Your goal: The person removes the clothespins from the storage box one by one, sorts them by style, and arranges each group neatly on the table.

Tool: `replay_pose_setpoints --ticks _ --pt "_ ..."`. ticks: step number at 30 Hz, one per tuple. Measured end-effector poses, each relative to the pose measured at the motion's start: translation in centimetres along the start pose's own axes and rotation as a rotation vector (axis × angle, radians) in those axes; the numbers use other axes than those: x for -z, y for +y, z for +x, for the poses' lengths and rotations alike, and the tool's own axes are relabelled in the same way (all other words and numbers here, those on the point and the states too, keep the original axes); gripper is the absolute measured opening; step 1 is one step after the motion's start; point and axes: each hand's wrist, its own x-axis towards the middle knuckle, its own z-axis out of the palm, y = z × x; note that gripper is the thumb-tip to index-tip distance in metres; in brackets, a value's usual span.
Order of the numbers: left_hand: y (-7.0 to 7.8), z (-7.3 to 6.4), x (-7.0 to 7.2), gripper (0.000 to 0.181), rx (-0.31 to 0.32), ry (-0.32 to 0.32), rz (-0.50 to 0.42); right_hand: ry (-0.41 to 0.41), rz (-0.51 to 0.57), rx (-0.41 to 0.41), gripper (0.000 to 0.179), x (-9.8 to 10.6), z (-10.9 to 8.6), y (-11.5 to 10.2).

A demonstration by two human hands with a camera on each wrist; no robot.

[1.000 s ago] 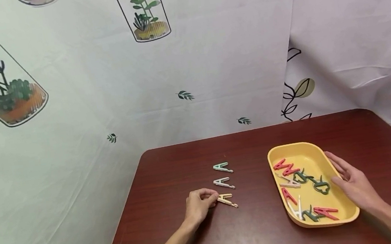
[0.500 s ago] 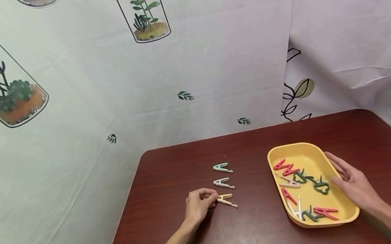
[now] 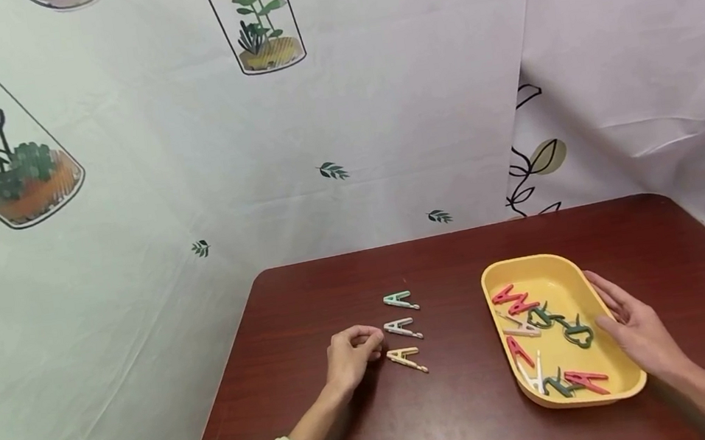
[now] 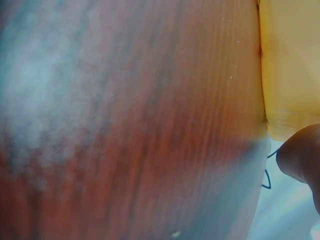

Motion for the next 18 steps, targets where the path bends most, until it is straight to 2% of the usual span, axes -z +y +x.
replay_pose_setpoints --ticks 5,10,18 --pt "0.9 0.5 -0.7 0.015 -0.006 0.011 -0.052 0.004 -0.019 -0.012 0.069 0.0 0.0 0.0" --pt "2.2 0.8 -1.8 0.026 -0.002 -0.01 -0.101 -0.003 -0.018 -0.017 0.069 0.0 0.1 0.0" --pt "4.4 1.5 -4.3 0.037 0.009 -0.042 -0.352 -0.004 -0.009 -0.019 0.069 0.0 0.0 0.0"
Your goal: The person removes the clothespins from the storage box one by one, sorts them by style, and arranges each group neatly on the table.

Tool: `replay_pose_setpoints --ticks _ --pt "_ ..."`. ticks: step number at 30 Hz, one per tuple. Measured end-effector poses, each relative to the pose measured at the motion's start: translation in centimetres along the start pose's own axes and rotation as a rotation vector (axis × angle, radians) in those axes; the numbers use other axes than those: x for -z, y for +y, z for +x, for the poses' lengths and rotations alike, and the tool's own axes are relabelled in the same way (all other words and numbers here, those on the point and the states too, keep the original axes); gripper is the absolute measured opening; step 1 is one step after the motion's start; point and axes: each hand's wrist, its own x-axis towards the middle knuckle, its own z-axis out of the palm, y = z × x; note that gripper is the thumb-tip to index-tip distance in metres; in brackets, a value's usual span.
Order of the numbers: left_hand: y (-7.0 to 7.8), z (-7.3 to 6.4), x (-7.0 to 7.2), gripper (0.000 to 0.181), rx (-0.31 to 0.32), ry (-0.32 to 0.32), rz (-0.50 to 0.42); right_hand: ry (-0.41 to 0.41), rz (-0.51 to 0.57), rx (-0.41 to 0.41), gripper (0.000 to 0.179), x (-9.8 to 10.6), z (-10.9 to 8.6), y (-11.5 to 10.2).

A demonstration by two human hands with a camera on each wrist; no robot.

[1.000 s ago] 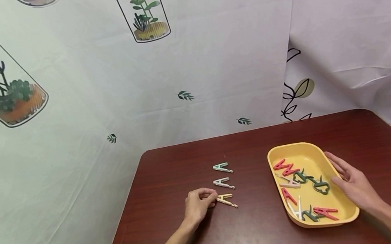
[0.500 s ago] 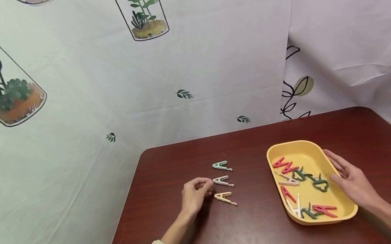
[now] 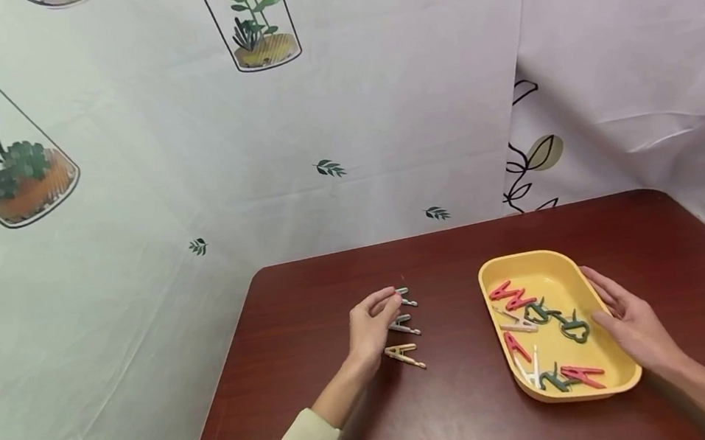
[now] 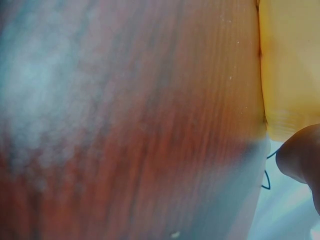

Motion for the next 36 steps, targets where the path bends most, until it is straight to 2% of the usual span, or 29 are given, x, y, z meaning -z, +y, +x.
replay_pose_setpoints --ticks 7,14,20,28,36 --pt "0.5 0.6 -3.3 0.043 -0.007 -0.03 -0.155 -0.012 0.065 0.007 0.07 0.0 0.0 0.1" --pt "1.4 0.4 -6.7 0.048 0.003 -0.044 -0.247 -0.005 0.029 0.005 0.069 -0.1 0.0 0.1" --pt "1.9 -0.3 -9.4 0.05 0.029 -0.07 -0.273 -0.002 0.059 0.011 0.07 -0.1 0.1 0.1" --pt "1.5 -1.3 -13.0 0.045 0.05 -0.078 -0.306 -0.004 0.07 0.014 0.07 -0.1 0.2 0.1" --pt "1.4 -3.2 -16.2 0.045 0.097 -0.031 -0.313 -0.004 0.051 0.006 0.07 -0.1 0.1 0.1"
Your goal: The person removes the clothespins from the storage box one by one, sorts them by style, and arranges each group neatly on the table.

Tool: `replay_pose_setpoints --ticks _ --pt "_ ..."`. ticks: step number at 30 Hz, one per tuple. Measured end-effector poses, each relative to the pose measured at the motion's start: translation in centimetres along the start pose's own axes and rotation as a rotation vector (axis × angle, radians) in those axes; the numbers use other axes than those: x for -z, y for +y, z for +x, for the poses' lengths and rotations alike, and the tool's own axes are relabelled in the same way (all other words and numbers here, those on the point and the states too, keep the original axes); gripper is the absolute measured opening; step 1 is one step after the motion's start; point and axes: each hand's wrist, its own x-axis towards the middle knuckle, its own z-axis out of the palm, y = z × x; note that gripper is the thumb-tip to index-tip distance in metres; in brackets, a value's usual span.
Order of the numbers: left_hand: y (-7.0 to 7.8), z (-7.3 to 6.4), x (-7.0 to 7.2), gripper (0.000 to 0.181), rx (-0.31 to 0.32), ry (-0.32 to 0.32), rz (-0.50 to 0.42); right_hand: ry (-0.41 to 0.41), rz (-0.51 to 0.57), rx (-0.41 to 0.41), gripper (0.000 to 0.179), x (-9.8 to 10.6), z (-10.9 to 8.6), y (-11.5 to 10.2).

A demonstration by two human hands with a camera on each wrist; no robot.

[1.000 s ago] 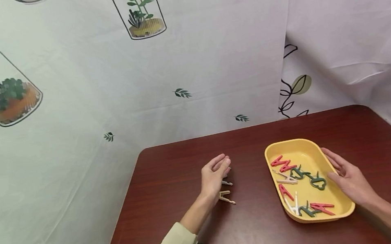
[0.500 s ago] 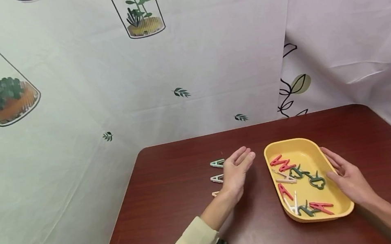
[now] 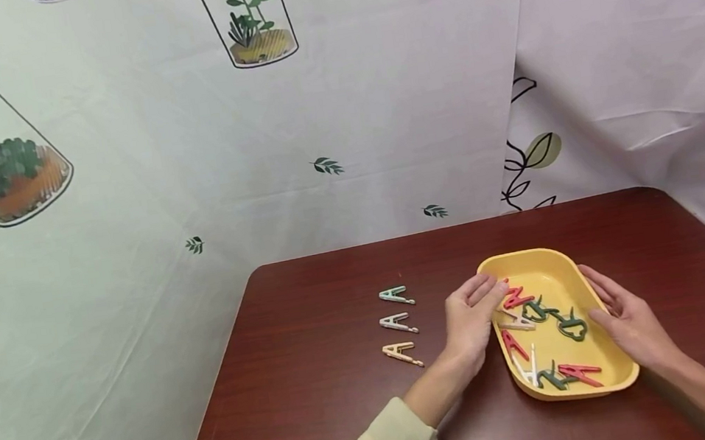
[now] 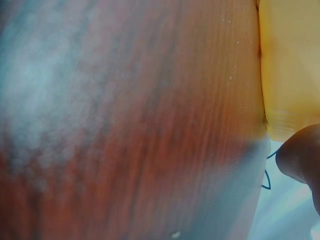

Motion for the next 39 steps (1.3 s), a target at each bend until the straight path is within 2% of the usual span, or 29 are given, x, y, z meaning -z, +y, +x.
replay_pose_setpoints --ticks 4,9,14,18,22,25,31,39 --pt "-0.7 -0.7 -1.1 0.044 0.006 0.02 -0.017 0.004 -0.003 -0.01 0.07 0.0 0.0 -0.1" --pt "-1.4 -1.3 -1.8 0.045 0.002 -0.008 -0.027 0.006 -0.007 -0.011 0.07 0.0 0.0 -0.1" --pt "-1.8 -1.7 -2.0 0.041 0.005 -0.044 0.054 0.005 -0.029 -0.027 0.069 0.0 0.0 -0.1" --pt "-1.8 -1.8 -2.0 0.038 0.024 -0.064 0.187 -0.001 -0.04 -0.039 0.069 0.1 -0.1 -0.1" --pt "-1.6 -1.7 -2.0 0.037 0.035 -0.101 0.372 -0.002 -0.038 -0.037 0.07 0.1 -0.1 -0.1" --pt "-1.4 -1.6 -1.9 0.036 0.02 -0.144 0.509 -0.003 -0.031 -0.034 0.07 0.2 -0.1 0.0" --pt "-1.1 -1.4 -1.9 0.031 -0.007 -0.218 0.713 -0.008 -0.029 -0.024 0.069 0.2 -0.1 -0.1" --pt "-0.8 -1.1 -2.1 0.022 -0.056 -0.3 1.027 -0.024 -0.018 0.006 0.068 0.2 -0.1 -0.3"
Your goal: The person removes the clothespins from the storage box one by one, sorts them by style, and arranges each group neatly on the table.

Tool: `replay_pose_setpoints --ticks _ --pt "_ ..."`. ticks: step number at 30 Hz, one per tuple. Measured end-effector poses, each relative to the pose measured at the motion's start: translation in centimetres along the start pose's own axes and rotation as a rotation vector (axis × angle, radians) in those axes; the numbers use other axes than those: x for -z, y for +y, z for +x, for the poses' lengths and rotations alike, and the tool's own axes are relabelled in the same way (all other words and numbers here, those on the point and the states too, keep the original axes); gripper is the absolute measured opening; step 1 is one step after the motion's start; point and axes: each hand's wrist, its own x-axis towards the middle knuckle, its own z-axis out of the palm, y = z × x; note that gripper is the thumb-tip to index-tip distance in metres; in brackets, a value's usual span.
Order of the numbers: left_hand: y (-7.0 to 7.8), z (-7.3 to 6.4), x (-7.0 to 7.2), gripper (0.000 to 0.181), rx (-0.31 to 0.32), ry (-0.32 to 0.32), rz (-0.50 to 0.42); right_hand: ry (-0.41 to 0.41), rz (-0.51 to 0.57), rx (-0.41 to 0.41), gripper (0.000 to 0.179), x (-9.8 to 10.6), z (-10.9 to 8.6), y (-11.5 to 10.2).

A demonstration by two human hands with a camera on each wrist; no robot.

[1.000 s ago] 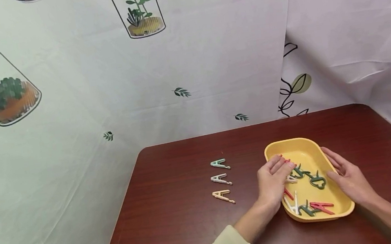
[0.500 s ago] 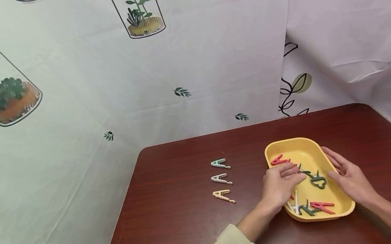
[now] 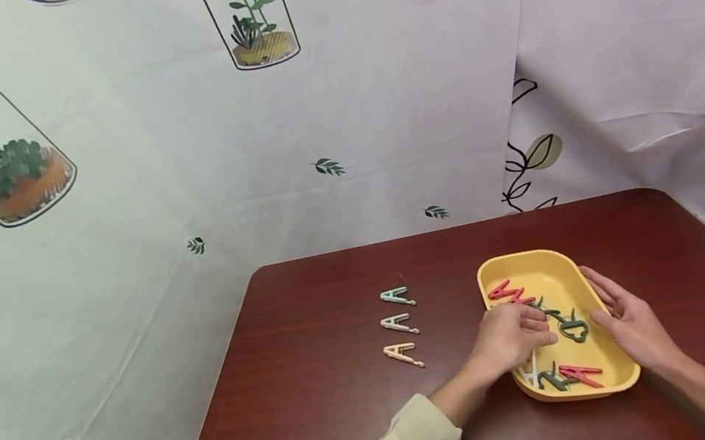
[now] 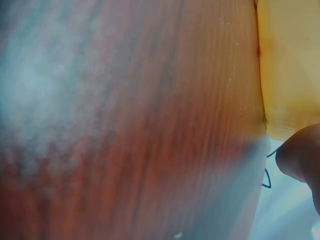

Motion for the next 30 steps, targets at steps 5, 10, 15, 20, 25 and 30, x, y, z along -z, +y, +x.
replay_pose_setpoints --ticks 5,10,15,20,25,30 --pt "0.3 0.1 -0.3 0.022 -0.025 -0.018 0.226 0.0 0.002 0.007 0.068 0.1 -0.1 0.1" --pt "0.7 0.2 -0.7 0.019 -0.046 -0.015 0.418 0.001 0.0 0.012 0.069 0.0 -0.2 0.2" --pt "0.8 0.3 -0.9 0.013 -0.1 -0.029 0.594 0.007 -0.012 0.01 0.069 0.0 -0.2 0.2" --pt "0.6 0.3 -1.0 0.015 -0.146 -0.01 0.683 0.012 -0.017 0.005 0.069 -0.1 -0.1 0.1" --pt "0.6 0.2 -1.7 0.033 -0.153 0.052 0.769 0.019 -0.013 0.004 0.069 -0.1 -0.1 0.2" --pt "0.7 0.0 -2.4 0.02 -0.139 0.092 0.83 0.021 -0.015 0.001 0.07 -0.2 -0.1 0.1"
